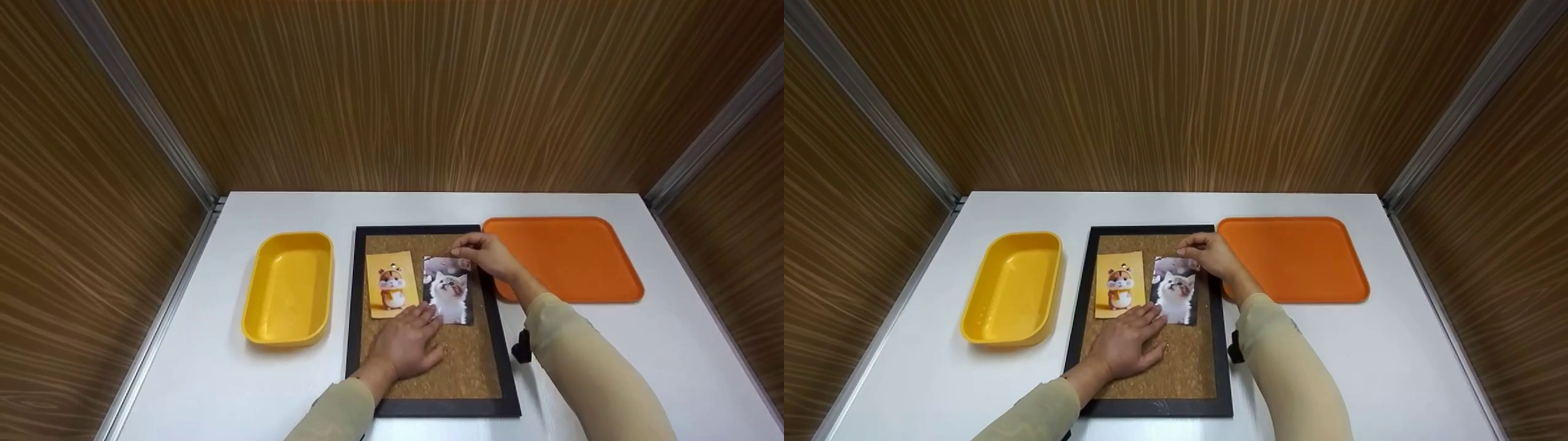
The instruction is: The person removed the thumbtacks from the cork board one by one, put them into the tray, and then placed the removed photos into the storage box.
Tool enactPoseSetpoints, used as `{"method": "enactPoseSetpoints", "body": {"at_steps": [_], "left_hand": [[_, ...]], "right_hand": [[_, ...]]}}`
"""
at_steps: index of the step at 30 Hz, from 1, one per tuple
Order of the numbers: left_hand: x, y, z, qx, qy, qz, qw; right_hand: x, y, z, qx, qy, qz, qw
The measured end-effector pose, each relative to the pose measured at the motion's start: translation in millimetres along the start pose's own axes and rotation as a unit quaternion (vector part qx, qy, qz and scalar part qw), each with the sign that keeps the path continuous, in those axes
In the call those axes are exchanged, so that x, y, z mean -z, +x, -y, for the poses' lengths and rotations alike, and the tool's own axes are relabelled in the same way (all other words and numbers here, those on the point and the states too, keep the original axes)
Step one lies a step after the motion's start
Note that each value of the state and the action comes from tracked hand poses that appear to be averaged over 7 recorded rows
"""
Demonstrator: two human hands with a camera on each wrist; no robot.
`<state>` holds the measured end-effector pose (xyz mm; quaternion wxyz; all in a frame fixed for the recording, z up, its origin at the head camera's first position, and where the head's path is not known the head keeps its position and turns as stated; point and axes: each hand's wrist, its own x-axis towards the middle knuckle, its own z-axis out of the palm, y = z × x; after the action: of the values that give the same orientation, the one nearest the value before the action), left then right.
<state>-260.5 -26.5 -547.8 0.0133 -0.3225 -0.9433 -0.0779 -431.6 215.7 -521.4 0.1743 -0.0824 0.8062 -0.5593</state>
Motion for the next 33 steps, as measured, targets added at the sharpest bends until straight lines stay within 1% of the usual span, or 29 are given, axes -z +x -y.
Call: {"method": "enactPoseSetpoints", "body": {"at_steps": [2, 5, 10, 16, 24, 33], "left_hand": [[0.1, 0.4, -0.2, 0.001, 0.001, 0.001, 1.0000], [-1.1, 0.6, -0.1, 0.001, 0.003, 0.001, 1.0000], [-3.7, 0.8, 0.6, -0.005, 0.012, -0.012, 0.9998], [-3.2, 1.4, 0.4, -0.009, 0.014, -0.018, 0.9997], [-2.1, 2.0, -0.2, -0.008, 0.022, -0.008, 0.9997], [-1.2, 1.5, 0.2, -0.007, 0.022, -0.003, 0.9997]], "right_hand": [[4, -1.1, 0, 0.007, -0.008, -0.002, 0.9999], [10, -2.8, 1, 0.016, -0.002, -0.004, 0.9999], [19, -6.3, 3, 0.027, 0.007, -0.007, 0.9996], [30, -10.8, 3, 0.021, 0.009, -0.015, 0.9996], [46, -16.9, 6, -0.006, 0.005, -0.012, 0.9999], [59, -22.7, -1, -0.006, 0.005, -0.018, 0.9998]]}}
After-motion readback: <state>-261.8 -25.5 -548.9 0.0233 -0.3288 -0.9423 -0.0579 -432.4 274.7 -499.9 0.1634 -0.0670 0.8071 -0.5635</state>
